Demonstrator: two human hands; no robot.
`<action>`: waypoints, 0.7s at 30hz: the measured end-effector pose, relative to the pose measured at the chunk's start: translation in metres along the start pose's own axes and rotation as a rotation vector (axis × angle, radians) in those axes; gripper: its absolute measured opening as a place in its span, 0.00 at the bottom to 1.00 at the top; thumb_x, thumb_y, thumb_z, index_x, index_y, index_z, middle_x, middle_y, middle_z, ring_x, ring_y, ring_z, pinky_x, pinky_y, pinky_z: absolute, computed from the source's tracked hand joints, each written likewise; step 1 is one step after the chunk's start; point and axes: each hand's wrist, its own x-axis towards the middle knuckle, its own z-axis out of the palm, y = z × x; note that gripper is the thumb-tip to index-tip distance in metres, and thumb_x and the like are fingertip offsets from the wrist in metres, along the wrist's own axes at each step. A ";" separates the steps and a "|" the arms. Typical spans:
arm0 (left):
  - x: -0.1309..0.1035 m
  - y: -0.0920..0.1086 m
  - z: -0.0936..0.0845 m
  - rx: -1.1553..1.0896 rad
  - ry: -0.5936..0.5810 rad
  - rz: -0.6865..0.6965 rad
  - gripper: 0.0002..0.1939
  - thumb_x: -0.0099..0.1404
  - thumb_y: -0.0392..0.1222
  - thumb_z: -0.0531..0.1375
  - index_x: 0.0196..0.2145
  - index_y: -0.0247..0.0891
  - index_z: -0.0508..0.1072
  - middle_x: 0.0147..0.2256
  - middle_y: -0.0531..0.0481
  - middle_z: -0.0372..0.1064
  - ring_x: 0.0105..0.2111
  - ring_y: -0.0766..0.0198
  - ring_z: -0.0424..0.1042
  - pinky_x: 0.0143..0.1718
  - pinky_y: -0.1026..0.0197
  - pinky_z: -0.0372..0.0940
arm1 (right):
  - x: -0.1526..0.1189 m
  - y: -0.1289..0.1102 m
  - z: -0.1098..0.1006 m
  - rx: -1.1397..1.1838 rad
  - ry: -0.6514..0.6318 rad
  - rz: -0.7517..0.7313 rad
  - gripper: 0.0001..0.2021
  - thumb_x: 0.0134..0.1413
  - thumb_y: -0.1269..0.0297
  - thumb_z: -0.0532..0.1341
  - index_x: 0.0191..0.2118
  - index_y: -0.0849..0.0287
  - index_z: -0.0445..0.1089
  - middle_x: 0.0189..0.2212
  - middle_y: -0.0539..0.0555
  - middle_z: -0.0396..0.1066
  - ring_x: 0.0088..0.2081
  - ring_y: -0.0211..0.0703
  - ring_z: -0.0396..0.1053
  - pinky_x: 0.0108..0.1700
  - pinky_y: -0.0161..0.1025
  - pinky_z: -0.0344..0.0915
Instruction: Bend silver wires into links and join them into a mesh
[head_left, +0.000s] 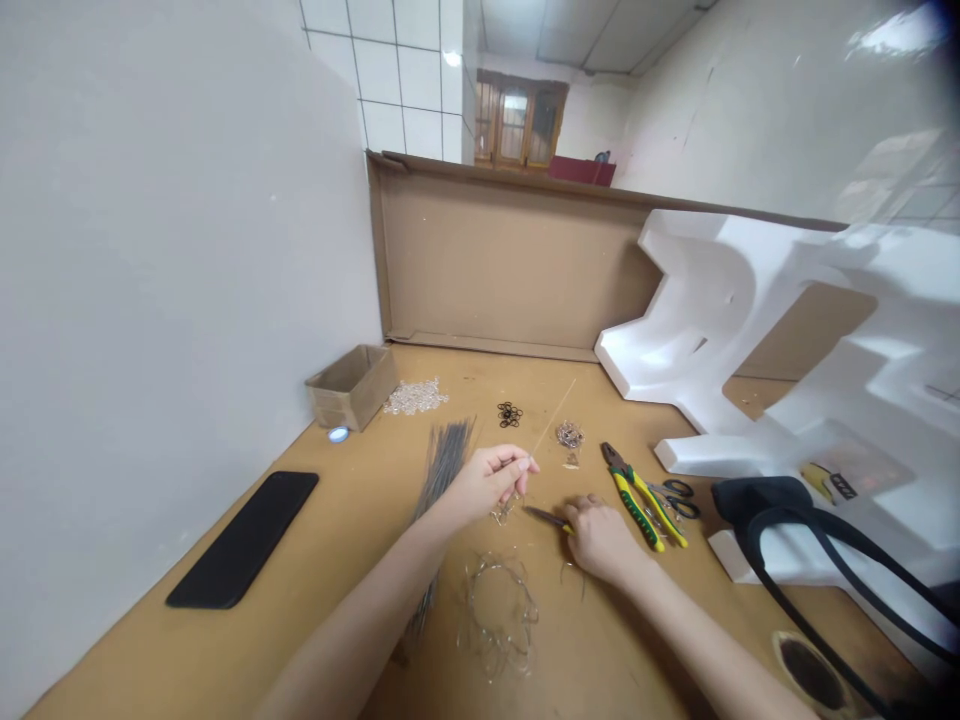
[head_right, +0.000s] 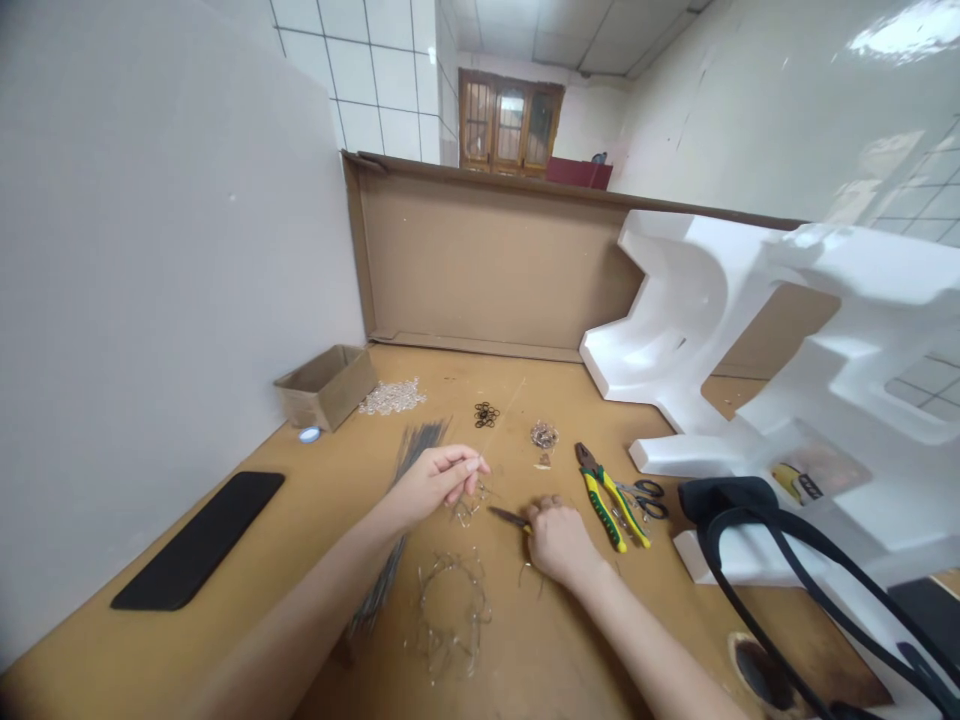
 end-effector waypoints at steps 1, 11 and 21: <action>-0.001 0.002 -0.001 0.001 0.001 0.002 0.16 0.60 0.49 0.53 0.31 0.31 0.69 0.21 0.55 0.62 0.15 0.76 0.53 0.17 0.70 0.50 | 0.002 0.002 -0.003 0.031 0.008 0.009 0.12 0.45 0.75 0.51 0.37 0.63 0.67 0.36 0.61 0.68 0.40 0.49 0.64 0.42 0.41 0.58; -0.006 0.017 -0.014 0.059 0.158 -0.017 0.15 0.59 0.48 0.54 0.32 0.32 0.70 0.19 0.56 0.60 0.13 0.76 0.51 0.15 0.70 0.48 | 0.025 -0.031 -0.063 1.178 -0.208 -0.172 0.09 0.55 0.62 0.51 0.38 0.61 0.63 0.28 0.52 0.66 0.30 0.38 0.66 0.32 0.37 0.63; -0.008 0.021 -0.013 0.167 0.180 -0.025 0.13 0.59 0.45 0.52 0.30 0.32 0.71 0.18 0.56 0.59 0.14 0.76 0.51 0.15 0.71 0.47 | 0.039 -0.043 -0.058 1.208 -0.219 -0.243 0.10 0.54 0.62 0.53 0.39 0.61 0.64 0.31 0.53 0.66 0.31 0.37 0.65 0.34 0.37 0.63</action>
